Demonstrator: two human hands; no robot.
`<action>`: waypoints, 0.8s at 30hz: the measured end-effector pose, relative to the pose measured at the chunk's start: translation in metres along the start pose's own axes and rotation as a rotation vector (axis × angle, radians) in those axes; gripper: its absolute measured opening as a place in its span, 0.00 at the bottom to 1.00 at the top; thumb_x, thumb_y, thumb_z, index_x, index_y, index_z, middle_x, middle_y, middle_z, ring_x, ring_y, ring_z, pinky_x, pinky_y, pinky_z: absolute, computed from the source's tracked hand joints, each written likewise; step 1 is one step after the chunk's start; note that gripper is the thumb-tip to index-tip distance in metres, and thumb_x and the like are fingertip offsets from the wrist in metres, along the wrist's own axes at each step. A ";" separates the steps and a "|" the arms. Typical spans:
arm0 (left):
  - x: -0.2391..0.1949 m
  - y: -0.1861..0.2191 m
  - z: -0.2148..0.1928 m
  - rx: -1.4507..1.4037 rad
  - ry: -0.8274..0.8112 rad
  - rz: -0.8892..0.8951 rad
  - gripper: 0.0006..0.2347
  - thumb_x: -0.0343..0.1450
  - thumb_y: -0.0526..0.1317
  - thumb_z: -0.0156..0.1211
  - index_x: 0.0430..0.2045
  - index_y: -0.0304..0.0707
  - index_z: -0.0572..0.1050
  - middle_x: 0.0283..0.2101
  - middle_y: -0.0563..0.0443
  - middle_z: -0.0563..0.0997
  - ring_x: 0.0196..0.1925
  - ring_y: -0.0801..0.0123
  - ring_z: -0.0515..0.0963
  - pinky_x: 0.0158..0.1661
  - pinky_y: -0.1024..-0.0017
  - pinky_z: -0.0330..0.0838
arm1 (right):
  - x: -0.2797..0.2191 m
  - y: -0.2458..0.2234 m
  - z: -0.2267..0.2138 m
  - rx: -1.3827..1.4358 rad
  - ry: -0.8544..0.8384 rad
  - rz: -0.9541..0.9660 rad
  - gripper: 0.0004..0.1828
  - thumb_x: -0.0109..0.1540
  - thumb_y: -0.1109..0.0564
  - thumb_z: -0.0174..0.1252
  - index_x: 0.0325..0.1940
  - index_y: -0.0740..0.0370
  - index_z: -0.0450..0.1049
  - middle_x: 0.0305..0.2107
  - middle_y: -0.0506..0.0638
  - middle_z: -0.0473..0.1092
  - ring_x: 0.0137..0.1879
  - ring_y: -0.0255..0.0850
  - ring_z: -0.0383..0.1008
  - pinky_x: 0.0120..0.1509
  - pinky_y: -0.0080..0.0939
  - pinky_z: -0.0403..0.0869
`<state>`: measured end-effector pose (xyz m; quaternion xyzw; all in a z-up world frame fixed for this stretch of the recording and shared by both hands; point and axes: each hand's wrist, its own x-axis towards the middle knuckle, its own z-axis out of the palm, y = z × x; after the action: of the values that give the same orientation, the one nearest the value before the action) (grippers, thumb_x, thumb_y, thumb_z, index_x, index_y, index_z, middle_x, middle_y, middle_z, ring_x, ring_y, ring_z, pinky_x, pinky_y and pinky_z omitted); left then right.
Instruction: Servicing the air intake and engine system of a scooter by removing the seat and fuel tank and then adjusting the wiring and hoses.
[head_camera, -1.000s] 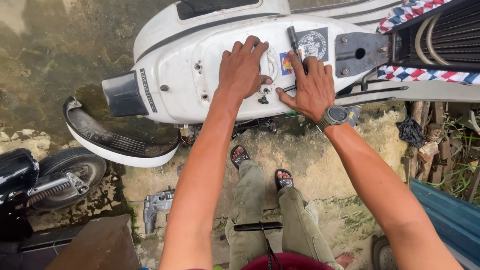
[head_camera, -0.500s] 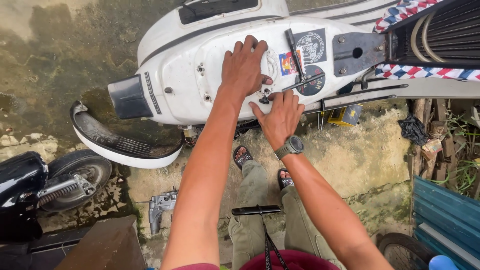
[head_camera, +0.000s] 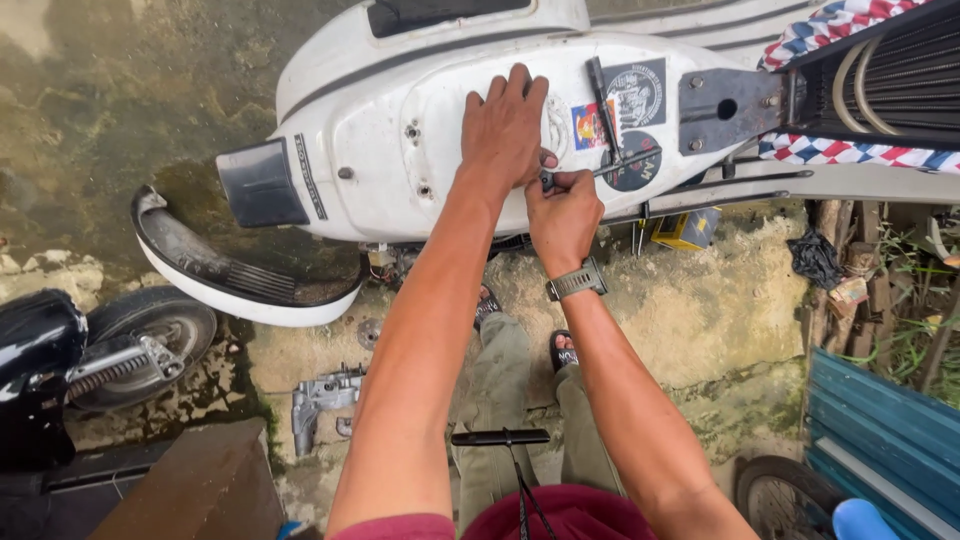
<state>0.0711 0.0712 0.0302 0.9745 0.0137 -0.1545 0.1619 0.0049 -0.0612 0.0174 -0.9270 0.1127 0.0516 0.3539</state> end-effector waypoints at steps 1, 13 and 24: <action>0.001 0.000 -0.006 -0.027 -0.002 0.003 0.31 0.56 0.46 0.76 0.51 0.44 0.65 0.54 0.47 0.65 0.51 0.53 0.67 0.45 0.56 0.64 | 0.001 -0.001 0.000 0.025 -0.007 -0.017 0.13 0.54 0.52 0.65 0.35 0.60 0.71 0.22 0.49 0.77 0.32 0.52 0.79 0.41 0.52 0.73; 0.004 -0.019 -0.011 -0.221 0.020 0.076 0.24 0.69 0.46 0.69 0.59 0.44 0.69 0.58 0.47 0.70 0.56 0.51 0.70 0.51 0.49 0.63 | 0.005 0.015 -0.002 -0.036 -0.030 -0.366 0.25 0.63 0.42 0.67 0.41 0.64 0.66 0.19 0.52 0.74 0.27 0.57 0.76 0.31 0.57 0.69; 0.012 -0.024 -0.003 -0.174 0.080 0.082 0.20 0.67 0.36 0.64 0.55 0.46 0.74 0.51 0.50 0.71 0.52 0.53 0.70 0.47 0.52 0.63 | 0.018 0.002 -0.015 -0.218 -0.079 -0.427 0.25 0.65 0.41 0.65 0.36 0.63 0.64 0.16 0.58 0.67 0.20 0.60 0.67 0.23 0.58 0.60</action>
<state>0.0815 0.0948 0.0219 0.9619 -0.0061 -0.1068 0.2516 0.0220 -0.0755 0.0238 -0.9598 -0.1061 0.0236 0.2586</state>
